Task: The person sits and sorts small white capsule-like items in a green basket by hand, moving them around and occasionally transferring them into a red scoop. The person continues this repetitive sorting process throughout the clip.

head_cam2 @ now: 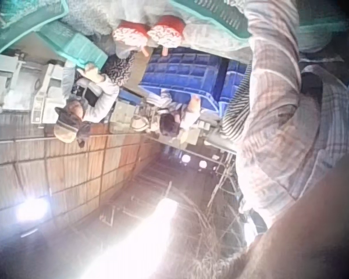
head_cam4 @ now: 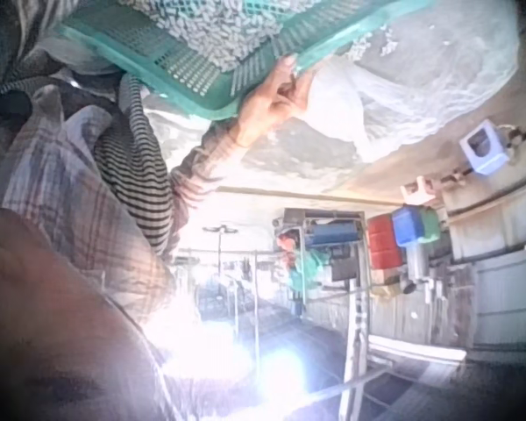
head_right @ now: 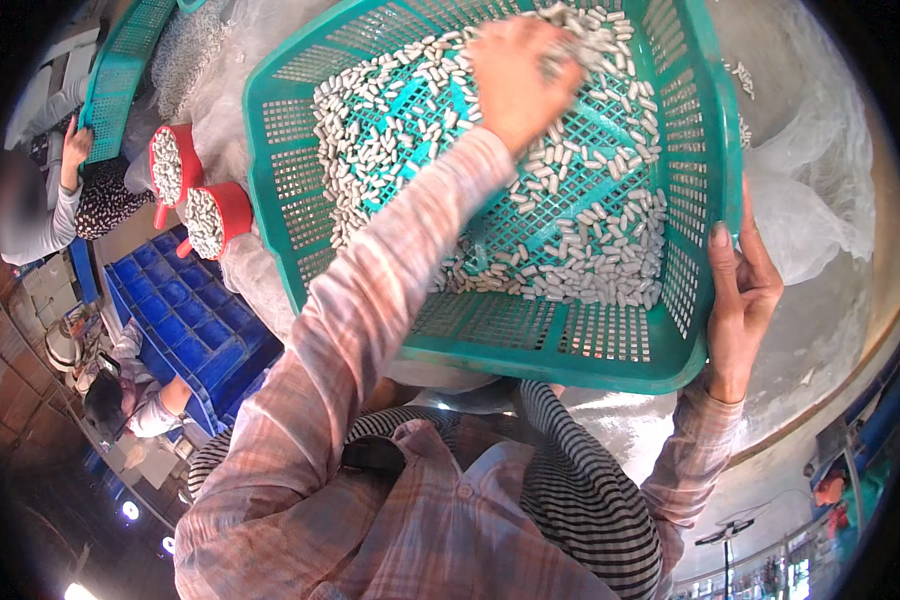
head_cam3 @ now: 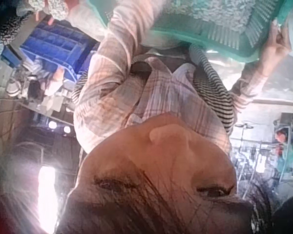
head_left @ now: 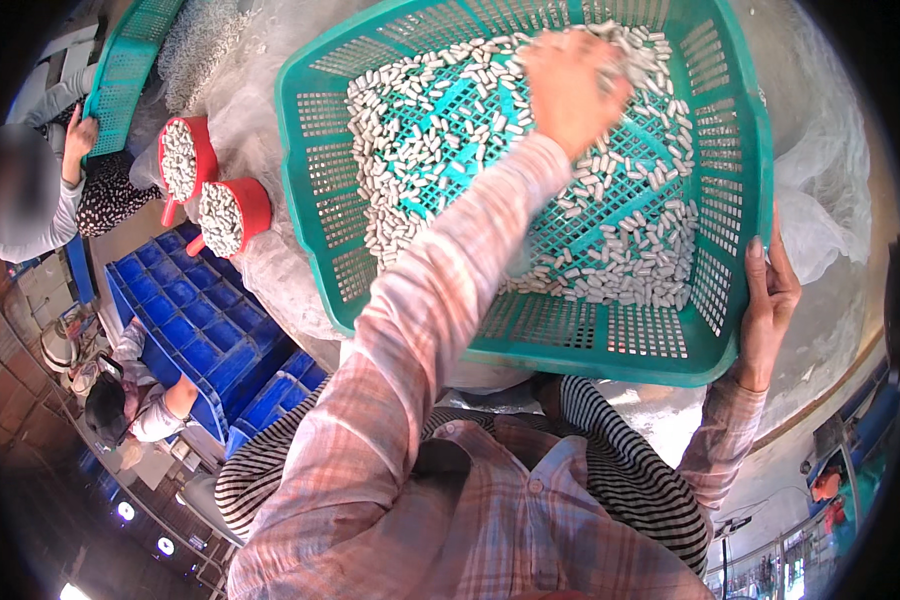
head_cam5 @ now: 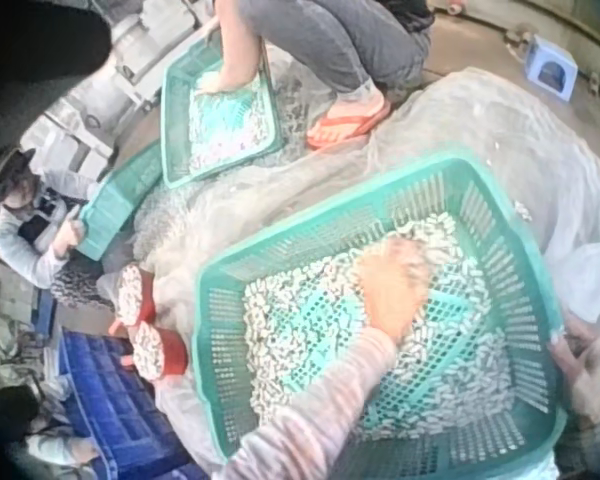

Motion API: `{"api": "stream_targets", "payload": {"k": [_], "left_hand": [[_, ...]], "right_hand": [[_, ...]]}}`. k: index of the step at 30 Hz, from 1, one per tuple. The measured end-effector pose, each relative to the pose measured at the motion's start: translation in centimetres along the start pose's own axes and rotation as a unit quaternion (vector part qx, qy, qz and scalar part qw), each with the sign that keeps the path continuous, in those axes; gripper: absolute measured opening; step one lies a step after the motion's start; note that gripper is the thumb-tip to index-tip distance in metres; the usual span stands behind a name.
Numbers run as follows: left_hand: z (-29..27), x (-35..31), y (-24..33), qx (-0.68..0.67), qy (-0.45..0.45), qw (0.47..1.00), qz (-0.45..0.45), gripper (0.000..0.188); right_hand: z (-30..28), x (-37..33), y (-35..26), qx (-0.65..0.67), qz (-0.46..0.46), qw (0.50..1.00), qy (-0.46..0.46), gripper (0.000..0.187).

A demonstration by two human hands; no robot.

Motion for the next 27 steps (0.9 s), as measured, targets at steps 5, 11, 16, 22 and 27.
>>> {"api": "stream_targets", "payload": {"k": [5,11,16,22,27], "left_hand": [[1.6,-10.6,10.0,-0.119,-0.253,0.947,0.156,0.03],[-7.5,-19.0,-2.6,-0.041,-0.457,0.871,0.176,0.038],[-7.5,-7.8,-8.2,0.107,-0.117,0.987,-0.017,0.05],[0.9,-8.5,4.0,0.008,-0.278,0.959,0.05,0.063],[-3.4,-18.7,3.6,0.01,-0.483,0.856,0.183,0.064]], "right_hand": [[-0.6,0.0,0.4,-0.014,0.019,1.0,0.003,0.043],[-0.9,-0.7,0.6,0.002,0.013,1.0,0.011,0.044],[-0.2,-0.2,0.2,0.011,0.024,1.0,0.013,0.043],[0.3,0.7,0.3,0.011,0.028,1.0,0.005,0.042],[-0.5,0.4,0.8,-0.009,0.011,1.0,0.005,0.042]]}}
Point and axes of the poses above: each hand's wrist, its own x-axis towards the middle knuckle, its own z-axis out of the palm, y = z × x, the point moved 9 cm from there along x, towards the middle knuckle, and after that the axes turned 5 degrees about -x, right-handed, at the moved point
